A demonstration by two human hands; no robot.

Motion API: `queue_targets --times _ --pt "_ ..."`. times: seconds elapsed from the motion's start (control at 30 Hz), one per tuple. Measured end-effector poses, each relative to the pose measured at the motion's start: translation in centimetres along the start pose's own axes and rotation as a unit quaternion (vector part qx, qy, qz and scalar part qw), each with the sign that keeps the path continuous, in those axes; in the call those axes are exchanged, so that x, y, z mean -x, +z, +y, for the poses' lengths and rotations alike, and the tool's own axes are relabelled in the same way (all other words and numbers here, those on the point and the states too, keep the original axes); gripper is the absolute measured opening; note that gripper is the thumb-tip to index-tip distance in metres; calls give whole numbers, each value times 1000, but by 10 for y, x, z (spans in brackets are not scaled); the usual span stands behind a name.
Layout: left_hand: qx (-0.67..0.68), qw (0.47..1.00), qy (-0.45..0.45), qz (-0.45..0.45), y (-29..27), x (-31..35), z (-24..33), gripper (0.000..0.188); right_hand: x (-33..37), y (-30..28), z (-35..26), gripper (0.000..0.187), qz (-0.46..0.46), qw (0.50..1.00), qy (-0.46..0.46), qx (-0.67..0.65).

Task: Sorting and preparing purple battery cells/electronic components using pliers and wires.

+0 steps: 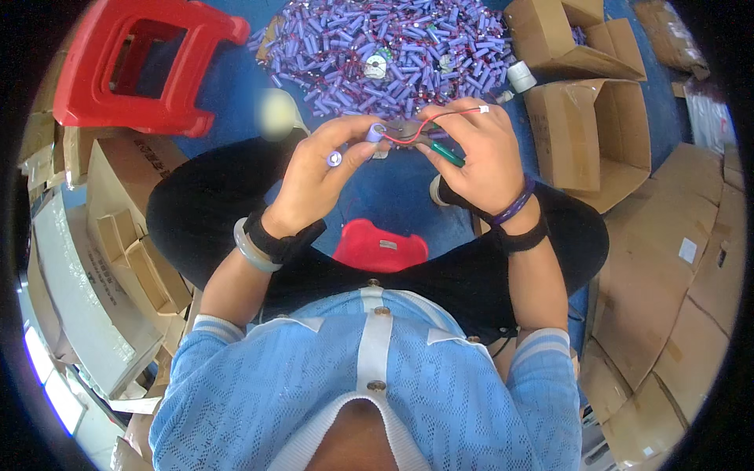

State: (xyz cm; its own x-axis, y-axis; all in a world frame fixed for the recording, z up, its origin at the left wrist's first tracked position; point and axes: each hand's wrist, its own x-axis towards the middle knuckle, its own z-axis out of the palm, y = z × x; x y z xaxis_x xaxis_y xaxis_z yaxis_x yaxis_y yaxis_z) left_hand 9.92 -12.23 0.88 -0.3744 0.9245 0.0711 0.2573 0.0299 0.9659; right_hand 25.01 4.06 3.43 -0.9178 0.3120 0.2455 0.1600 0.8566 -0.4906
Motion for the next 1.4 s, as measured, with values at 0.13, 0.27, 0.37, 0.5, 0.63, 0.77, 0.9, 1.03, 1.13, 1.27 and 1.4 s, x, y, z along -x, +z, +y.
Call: queue_targets --times 0.13,0.27,0.37,0.5,0.63,0.77,0.9,1.03,1.13,1.27,1.4 --pt "-19 1000 4 -18 -2 -1 2 24 0 0 1 31 -4 1000 -4 10" --pt "-21 999 25 -44 -5 -1 6 23 0 -4 2 33 -11 1000 -20 5" --pt "28 995 -17 -97 -5 2 4 21 -1 -5 2 33 -36 999 -22 -15" --pt "106 982 -76 -135 -6 3 7 20 0 -4 1 31 -58 993 16 -102" --pt "137 983 -65 -104 -10 0 7 21 2 -2 5 30 -42 997 8 -59" --pt "130 985 -63 -98 -9 0 6 22 2 -1 4 25 -60 993 -2 -98" --pt "138 982 -71 -106 -8 1 6 23 1 -1 1 25 -73 989 15 -125" --pt "107 986 -59 -115 -8 4 4 22 3 -1 -2 24 -81 987 31 -138" --pt "62 989 -35 -130 -10 5 1 21 6 -1 -2 26 -138 977 64 -149" --pt "-8 989 17 -143 -10 3 1 19 14 6 7 27 -188 942 90 -262" --pt "19 988 6 -151 -13 1 9 18 11 1 5 31 -290 801 223 -474"
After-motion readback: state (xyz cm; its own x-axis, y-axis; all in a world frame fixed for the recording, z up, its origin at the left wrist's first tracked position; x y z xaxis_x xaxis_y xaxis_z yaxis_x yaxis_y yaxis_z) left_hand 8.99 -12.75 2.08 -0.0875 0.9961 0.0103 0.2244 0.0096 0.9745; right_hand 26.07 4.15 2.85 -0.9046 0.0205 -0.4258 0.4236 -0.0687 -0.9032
